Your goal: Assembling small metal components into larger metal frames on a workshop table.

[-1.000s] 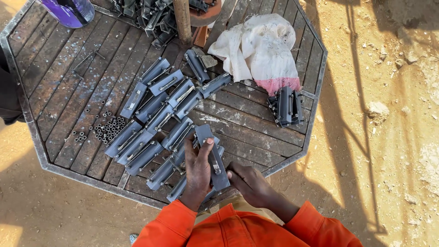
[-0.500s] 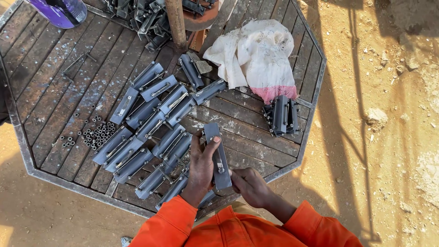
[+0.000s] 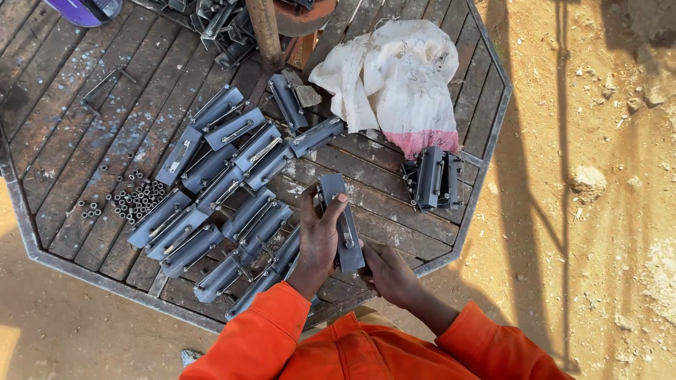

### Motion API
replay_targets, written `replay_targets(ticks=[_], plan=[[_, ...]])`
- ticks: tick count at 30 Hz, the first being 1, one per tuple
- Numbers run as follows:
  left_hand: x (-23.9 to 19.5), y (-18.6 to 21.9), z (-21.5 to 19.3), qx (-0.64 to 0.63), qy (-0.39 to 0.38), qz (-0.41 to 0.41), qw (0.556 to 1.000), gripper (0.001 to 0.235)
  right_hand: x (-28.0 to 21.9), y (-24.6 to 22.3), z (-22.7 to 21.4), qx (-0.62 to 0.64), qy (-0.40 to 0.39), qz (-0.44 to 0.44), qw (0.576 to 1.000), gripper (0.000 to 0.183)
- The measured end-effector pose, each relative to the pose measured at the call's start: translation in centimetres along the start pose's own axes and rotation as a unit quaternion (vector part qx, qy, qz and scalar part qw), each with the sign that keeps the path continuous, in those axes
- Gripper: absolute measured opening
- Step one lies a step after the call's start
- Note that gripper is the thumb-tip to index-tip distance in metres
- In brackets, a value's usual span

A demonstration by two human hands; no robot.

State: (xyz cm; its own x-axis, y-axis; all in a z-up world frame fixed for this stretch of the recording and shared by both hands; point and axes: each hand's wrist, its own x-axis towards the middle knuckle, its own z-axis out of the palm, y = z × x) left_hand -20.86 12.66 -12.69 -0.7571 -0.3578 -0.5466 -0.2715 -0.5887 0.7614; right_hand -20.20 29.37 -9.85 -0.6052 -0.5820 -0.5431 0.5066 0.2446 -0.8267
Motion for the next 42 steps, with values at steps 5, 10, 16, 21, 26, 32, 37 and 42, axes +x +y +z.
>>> replay_targets(ticks=[5,10,16,21,26,32,37,42], plan=[[-2.7,2.4,2.4,-0.019,0.009,-0.02,1.0,0.075,0.3,-1.9,0.2,0.043,0.026,0.066,0.997,0.055],[-0.3,-1.0,1.1,0.073,0.015,0.033,0.997,0.074,0.5,1.2,-1.1,-0.033,0.048,-0.005,0.998,0.062],[-1.5,-0.9,2.8,0.107,-0.01,0.012,0.994,0.076,0.4,-3.2,0.2,-0.153,0.084,-0.086,0.981,0.062],[-4.8,0.8,5.1,0.165,-0.145,-0.015,0.975,0.089,4.2,-1.3,-3.7,-0.321,0.203,-0.001,0.925,0.091],[-5.4,-6.9,0.4,0.208,-0.105,-0.087,0.969,0.064,11.7,1.4,-12.6,-0.491,0.253,-0.13,0.824,0.071],[-5.2,-11.8,-5.7,0.229,-0.002,-0.113,0.967,0.055,18.2,3.0,-19.1,-0.679,0.3,-0.139,0.656,0.04],[-6.0,-8.2,-8.6,0.325,0.049,-0.057,0.943,0.046,19.1,4.3,-18.6,-0.739,0.353,-0.121,0.56,0.037],[-4.1,-10.0,-11.4,0.698,0.031,0.026,0.715,0.043,16.0,5.9,-10.3,-0.649,0.38,-0.259,0.606,0.07]])
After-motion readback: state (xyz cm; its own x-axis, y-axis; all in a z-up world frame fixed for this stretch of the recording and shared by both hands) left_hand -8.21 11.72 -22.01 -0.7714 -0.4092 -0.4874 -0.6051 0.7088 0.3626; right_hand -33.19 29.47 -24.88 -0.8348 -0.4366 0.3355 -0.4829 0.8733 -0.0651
